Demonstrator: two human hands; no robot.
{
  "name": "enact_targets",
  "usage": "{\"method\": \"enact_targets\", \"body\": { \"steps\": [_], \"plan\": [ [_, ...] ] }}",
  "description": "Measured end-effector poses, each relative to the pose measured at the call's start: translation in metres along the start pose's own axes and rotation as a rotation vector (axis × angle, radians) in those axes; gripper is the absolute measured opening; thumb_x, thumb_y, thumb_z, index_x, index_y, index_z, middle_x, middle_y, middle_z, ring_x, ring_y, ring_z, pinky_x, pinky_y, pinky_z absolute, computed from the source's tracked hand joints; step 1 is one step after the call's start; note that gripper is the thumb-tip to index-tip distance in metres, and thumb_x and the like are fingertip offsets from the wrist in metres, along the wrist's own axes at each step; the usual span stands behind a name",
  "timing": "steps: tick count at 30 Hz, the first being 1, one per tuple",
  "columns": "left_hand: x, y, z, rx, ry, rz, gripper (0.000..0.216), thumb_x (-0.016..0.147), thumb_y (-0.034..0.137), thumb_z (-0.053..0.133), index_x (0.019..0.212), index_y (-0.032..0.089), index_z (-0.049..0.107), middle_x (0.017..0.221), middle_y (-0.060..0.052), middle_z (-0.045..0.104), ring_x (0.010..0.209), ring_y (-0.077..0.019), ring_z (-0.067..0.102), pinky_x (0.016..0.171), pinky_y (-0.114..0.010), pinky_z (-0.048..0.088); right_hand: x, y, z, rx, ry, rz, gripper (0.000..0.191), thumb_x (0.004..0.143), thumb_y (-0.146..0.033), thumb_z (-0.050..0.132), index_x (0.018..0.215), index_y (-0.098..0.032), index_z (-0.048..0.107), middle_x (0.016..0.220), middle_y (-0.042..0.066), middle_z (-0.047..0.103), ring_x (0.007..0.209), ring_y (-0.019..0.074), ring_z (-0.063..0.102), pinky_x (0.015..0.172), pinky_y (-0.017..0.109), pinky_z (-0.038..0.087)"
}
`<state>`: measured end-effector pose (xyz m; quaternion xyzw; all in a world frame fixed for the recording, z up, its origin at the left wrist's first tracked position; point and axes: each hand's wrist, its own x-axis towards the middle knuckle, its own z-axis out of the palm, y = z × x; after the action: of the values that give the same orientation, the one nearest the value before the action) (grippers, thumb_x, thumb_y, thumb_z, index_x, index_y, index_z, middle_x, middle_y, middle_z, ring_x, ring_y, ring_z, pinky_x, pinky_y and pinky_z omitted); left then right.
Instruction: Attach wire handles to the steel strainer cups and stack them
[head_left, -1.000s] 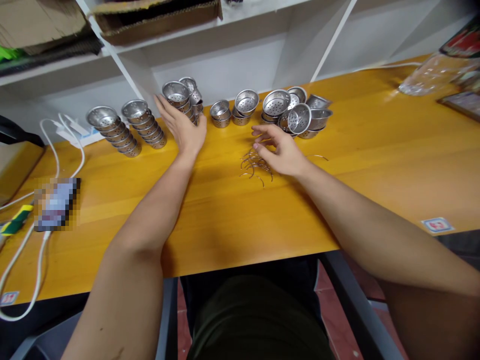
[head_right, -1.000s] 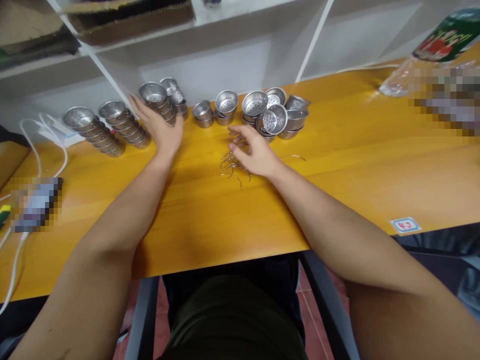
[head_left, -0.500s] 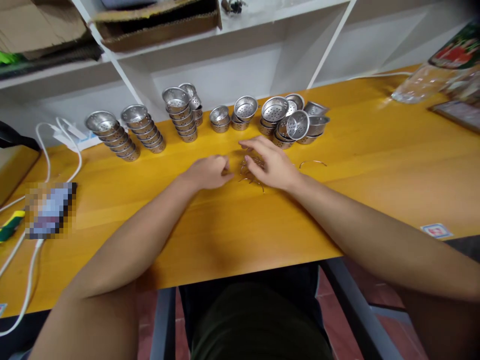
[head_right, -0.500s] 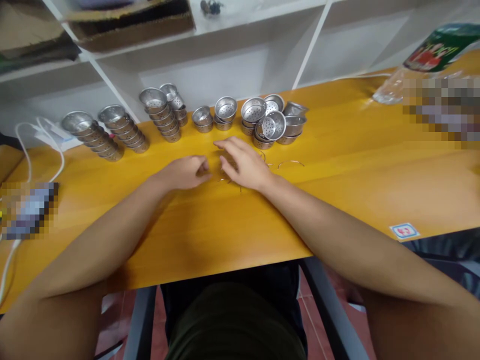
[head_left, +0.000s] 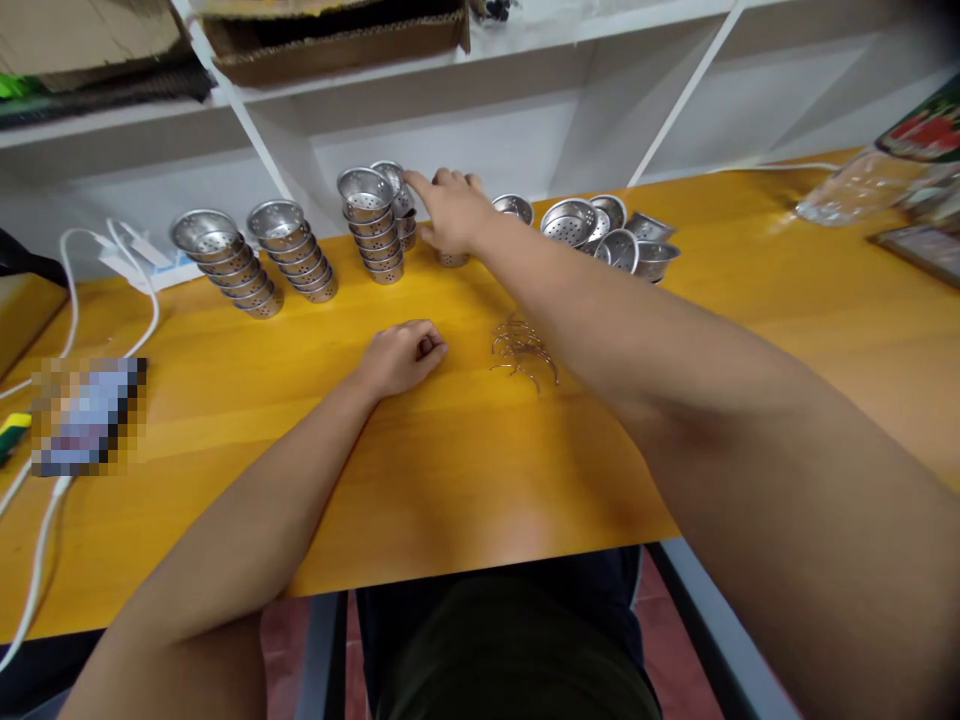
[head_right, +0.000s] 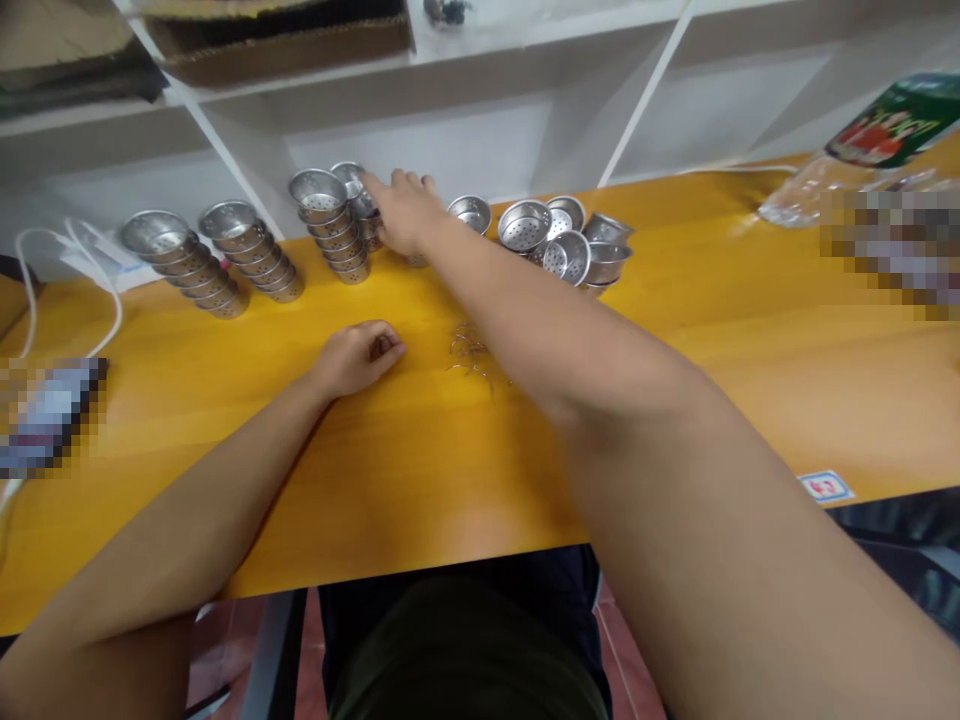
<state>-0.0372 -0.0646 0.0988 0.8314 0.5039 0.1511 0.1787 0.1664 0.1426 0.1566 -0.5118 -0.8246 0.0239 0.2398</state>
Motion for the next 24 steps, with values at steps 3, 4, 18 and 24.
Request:
{"method": "enact_targets", "body": {
  "steps": [3, 4, 18, 24],
  "plan": [
    [-0.002, -0.003, 0.0, 0.004, -0.005, 0.031, 0.012, 0.115, 0.037, 0.078, 0.116, 0.028, 0.084, 0.114, -0.007, 0.094, 0.097, -0.0263, 0.084, 0.091, -0.041, 0.062, 0.023, -0.01, 0.002, -0.016, -0.087, 0.03, 0.079, 0.106, -0.061, 0.117, 0.159, -0.02, 0.075, 0.172, 0.011, 0.082, 0.172, 0.0435, 0.065, 0.161, 0.09, 0.034],
    [-0.002, -0.003, 0.0, 0.005, -0.007, 0.033, 0.012, 0.115, 0.038, 0.077, 0.116, 0.028, 0.085, 0.114, -0.007, 0.094, 0.096, -0.0264, 0.084, 0.091, -0.041, 0.062, 0.027, -0.013, 0.002, -0.023, -0.112, 0.043, 0.074, 0.107, -0.056, 0.116, 0.155, -0.018, 0.075, 0.173, 0.011, 0.082, 0.171, 0.0427, 0.067, 0.161, 0.09, 0.032],
    [0.0, 0.001, 0.0, -0.01, -0.026, 0.019, 0.014, 0.115, 0.037, 0.077, 0.118, 0.029, 0.087, 0.112, -0.005, 0.096, 0.098, -0.0269, 0.087, 0.088, -0.041, 0.062, 0.06, 0.008, 0.04, 0.057, -0.039, 0.105, 0.082, 0.105, -0.083, 0.109, 0.147, -0.021, 0.075, 0.148, 0.007, 0.096, 0.151, 0.0346, 0.082, 0.148, 0.073, 0.061],
    [0.001, 0.003, 0.001, 0.014, -0.024, 0.012, 0.012, 0.116, 0.035, 0.078, 0.118, 0.029, 0.088, 0.11, -0.004, 0.095, 0.094, -0.0262, 0.085, 0.085, -0.04, 0.059, 0.059, 0.045, 0.046, 0.166, 0.005, 0.109, 0.087, 0.102, -0.111, 0.087, 0.134, -0.03, 0.084, 0.136, 0.007, 0.097, 0.155, 0.0415, 0.082, 0.14, 0.074, 0.066]
  ]
}}
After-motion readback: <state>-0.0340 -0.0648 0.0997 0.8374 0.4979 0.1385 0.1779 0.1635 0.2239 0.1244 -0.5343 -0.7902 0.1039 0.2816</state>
